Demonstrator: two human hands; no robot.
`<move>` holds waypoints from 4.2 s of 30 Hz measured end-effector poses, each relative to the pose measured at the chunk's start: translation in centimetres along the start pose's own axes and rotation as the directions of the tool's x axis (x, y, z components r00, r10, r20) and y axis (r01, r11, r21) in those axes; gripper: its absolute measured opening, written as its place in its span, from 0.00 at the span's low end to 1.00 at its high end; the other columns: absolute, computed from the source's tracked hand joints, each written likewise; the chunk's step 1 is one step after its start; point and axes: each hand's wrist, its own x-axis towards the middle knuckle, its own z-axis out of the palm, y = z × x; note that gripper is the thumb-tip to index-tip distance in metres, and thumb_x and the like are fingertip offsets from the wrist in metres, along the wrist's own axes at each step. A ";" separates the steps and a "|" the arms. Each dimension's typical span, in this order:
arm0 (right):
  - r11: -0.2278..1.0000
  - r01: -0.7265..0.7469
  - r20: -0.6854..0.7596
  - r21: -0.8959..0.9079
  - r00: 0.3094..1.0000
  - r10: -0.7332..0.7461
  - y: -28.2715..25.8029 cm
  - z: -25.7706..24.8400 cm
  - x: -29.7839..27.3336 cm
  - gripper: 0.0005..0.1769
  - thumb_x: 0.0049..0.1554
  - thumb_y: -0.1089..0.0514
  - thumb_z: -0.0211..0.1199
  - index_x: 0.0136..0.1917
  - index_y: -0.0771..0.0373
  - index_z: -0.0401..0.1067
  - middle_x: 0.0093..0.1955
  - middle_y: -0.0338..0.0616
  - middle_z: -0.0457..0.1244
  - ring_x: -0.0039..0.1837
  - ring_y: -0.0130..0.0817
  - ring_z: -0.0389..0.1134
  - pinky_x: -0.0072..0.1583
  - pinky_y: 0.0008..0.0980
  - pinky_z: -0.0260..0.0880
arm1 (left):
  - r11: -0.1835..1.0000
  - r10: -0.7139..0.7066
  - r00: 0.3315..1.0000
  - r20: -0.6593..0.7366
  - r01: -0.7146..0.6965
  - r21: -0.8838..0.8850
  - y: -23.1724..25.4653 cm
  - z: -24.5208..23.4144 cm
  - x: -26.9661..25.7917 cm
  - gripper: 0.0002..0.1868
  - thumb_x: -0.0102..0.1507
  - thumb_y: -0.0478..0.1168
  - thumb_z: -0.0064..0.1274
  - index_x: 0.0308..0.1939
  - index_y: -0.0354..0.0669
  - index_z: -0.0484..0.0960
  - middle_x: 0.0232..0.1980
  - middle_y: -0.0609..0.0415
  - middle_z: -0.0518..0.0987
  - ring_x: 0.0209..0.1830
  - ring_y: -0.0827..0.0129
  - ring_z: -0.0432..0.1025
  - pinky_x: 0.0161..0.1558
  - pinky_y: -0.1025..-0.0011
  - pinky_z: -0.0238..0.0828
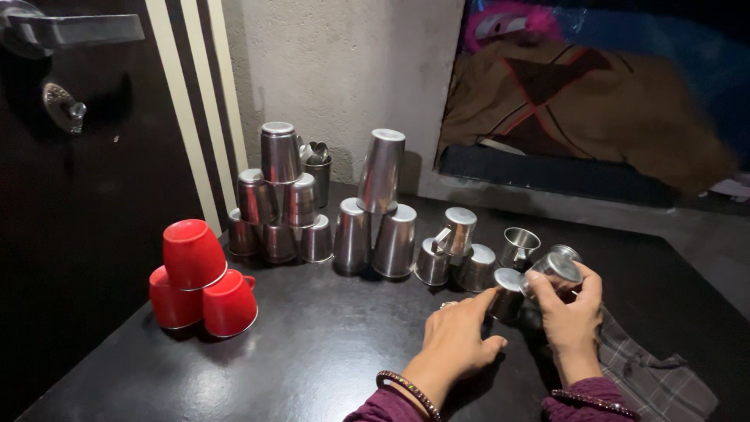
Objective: The person wipes metal cups and plastic cups with a cloth and stacks them on a table.
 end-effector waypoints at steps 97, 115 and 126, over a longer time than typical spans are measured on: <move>0.976 0.083 0.104 -0.200 0.993 -0.063 3.0 5.0 2.5 0.47 0.51 0.41 0.72 0.76 0.63 0.61 0.68 0.56 0.63 0.69 0.46 0.64 0.67 0.44 0.64 | 0.986 -0.059 0.995 -0.077 0.046 -0.158 -1.0 4.1 3.5 0.13 0.58 0.40 0.54 0.45 0.41 0.80 0.51 0.45 0.76 0.51 0.45 0.74 0.54 0.51 0.70; 0.993 -0.023 0.212 -0.118 0.976 0.048 9.4 4.5 5.0 0.40 0.43 0.58 0.76 0.68 0.70 0.69 0.54 0.48 0.68 0.53 0.33 0.68 0.54 0.33 0.70 | 0.989 -0.145 0.959 -0.242 0.138 -0.048 -2.4 3.4 3.6 0.14 0.56 0.40 0.60 0.45 0.44 0.85 0.56 0.50 0.75 0.59 0.51 0.66 0.62 0.54 0.60; 0.996 -0.091 0.245 -0.016 0.965 0.092 8.3 4.1 4.5 0.39 0.44 0.62 0.73 0.69 0.68 0.68 0.59 0.46 0.68 0.59 0.34 0.69 0.59 0.34 0.69 | 0.984 -0.174 0.954 -0.243 0.160 -0.074 -2.4 2.7 3.5 0.13 0.55 0.39 0.60 0.44 0.44 0.84 0.56 0.51 0.74 0.60 0.52 0.66 0.63 0.55 0.59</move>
